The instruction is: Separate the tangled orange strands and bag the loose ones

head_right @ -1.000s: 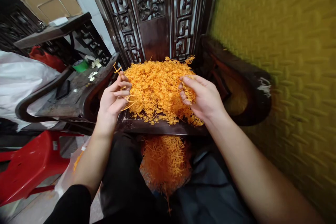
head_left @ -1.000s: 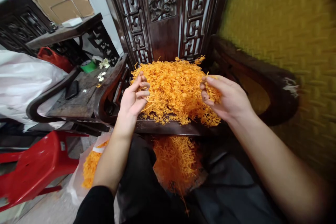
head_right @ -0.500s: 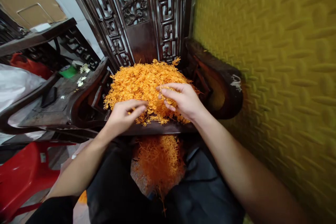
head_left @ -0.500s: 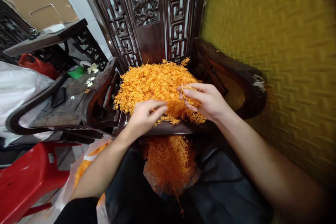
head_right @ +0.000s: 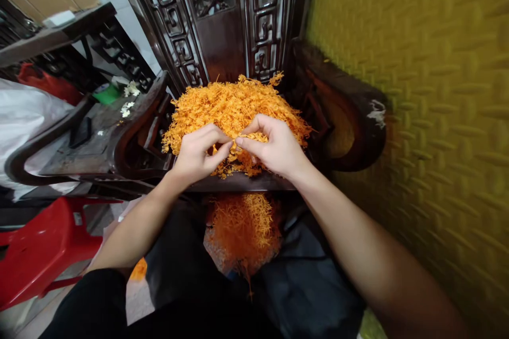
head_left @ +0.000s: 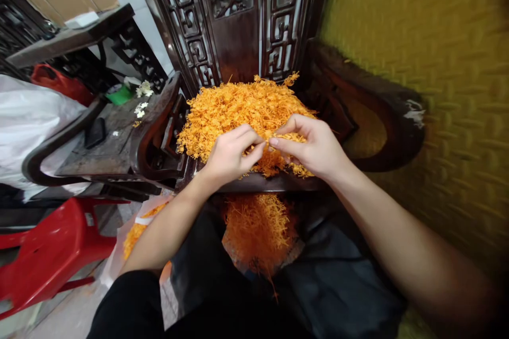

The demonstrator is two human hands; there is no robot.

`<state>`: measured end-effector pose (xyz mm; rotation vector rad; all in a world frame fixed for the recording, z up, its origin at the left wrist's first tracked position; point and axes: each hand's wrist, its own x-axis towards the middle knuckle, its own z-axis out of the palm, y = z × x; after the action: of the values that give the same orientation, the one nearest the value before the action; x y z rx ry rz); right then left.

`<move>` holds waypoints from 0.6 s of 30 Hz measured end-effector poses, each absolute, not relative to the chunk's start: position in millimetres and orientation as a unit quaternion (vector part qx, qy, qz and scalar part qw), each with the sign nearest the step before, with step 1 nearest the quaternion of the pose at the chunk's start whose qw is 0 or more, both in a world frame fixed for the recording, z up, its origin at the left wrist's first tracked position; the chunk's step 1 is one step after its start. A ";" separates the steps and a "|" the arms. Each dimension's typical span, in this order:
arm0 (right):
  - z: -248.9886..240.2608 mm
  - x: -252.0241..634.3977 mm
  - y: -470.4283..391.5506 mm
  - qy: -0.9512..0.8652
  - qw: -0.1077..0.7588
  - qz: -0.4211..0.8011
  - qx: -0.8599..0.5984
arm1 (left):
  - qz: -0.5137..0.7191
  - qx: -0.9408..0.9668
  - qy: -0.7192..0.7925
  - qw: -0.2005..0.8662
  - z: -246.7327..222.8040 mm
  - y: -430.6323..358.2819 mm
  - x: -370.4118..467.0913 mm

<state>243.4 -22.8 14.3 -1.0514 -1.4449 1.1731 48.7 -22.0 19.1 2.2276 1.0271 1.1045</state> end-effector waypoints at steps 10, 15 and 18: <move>20.9 240.7 -27.8 -0.494 0.551 0.587 -0.327 | 0.239 0.724 0.525 0.377 -5.0 -9.1 19.8; 2.1 213.5 -6.0 -0.477 0.527 0.567 -0.416 | 0.445 0.643 0.483 0.394 3.6 -37.7 36.0; 1.2 180.9 -9.1 -0.537 0.506 0.503 -0.450 | 0.554 0.654 0.438 0.272 17.2 -40.7 49.5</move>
<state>180.9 -9.1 1.2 -1.0847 -1.2964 1.2141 49.5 -40.7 17.2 1.7611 1.1781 1.4910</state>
